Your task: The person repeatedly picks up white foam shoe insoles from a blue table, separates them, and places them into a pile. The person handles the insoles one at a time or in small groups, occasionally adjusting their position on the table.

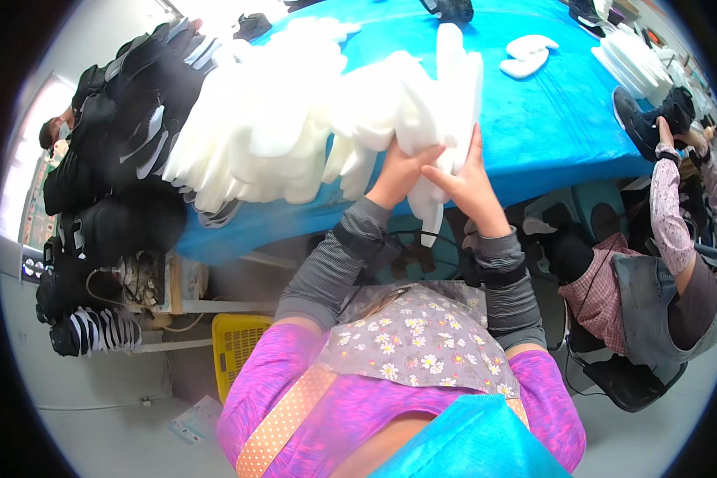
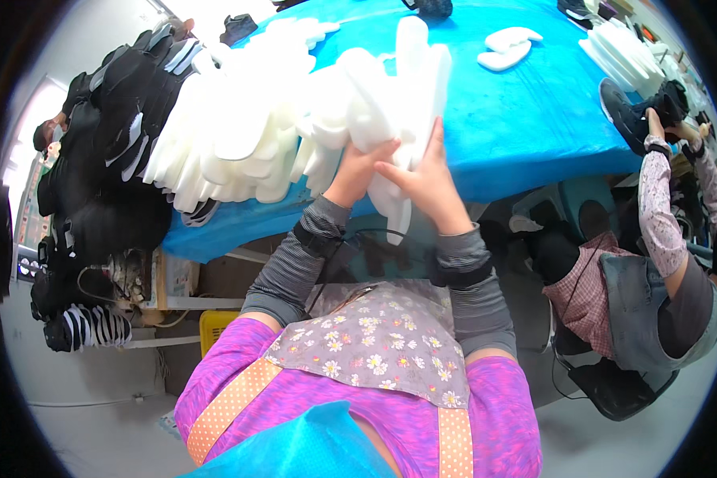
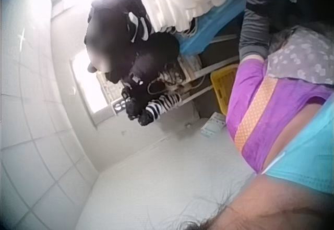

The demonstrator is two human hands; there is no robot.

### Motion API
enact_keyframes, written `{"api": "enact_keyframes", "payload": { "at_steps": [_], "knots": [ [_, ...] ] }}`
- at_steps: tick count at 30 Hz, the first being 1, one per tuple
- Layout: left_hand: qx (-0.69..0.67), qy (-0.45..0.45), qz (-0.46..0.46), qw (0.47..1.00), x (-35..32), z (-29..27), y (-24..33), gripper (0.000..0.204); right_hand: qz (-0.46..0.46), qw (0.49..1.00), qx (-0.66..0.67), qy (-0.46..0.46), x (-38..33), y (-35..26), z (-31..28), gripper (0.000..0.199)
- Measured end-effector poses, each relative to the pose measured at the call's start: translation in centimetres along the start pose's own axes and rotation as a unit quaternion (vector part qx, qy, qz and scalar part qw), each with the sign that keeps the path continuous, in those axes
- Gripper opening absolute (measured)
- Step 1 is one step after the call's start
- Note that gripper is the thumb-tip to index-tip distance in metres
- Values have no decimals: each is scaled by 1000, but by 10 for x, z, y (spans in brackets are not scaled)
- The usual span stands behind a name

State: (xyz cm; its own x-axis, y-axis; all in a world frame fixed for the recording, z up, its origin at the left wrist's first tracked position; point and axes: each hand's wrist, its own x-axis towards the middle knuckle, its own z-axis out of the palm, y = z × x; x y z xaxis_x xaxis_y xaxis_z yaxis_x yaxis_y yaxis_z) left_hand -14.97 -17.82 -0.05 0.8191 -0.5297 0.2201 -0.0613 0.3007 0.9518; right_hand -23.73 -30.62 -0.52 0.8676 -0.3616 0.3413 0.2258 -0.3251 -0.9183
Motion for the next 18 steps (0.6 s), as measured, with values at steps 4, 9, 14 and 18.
{"api": "enact_keyframes", "payload": {
  "at_steps": [4, 9, 14, 18],
  "knots": [
    [164, -25, 35, 986, 0, -23, 4, 50, 33, 990, 87, -111, -4, 12, -28, 99],
    [36, -32, -47, 998, 0, -54, 23, 48, 169, 933, 317, -28, -19, 18, -120, 80],
    [-4, -11, -34, 999, 1, -37, 23, 44, 60, 916, 338, 206, -26, 33, -146, 76],
    [-66, 0, -21, 998, 9, -17, 29, 49, 16, 959, 259, 113, -39, 18, -102, 87]
  ]
}}
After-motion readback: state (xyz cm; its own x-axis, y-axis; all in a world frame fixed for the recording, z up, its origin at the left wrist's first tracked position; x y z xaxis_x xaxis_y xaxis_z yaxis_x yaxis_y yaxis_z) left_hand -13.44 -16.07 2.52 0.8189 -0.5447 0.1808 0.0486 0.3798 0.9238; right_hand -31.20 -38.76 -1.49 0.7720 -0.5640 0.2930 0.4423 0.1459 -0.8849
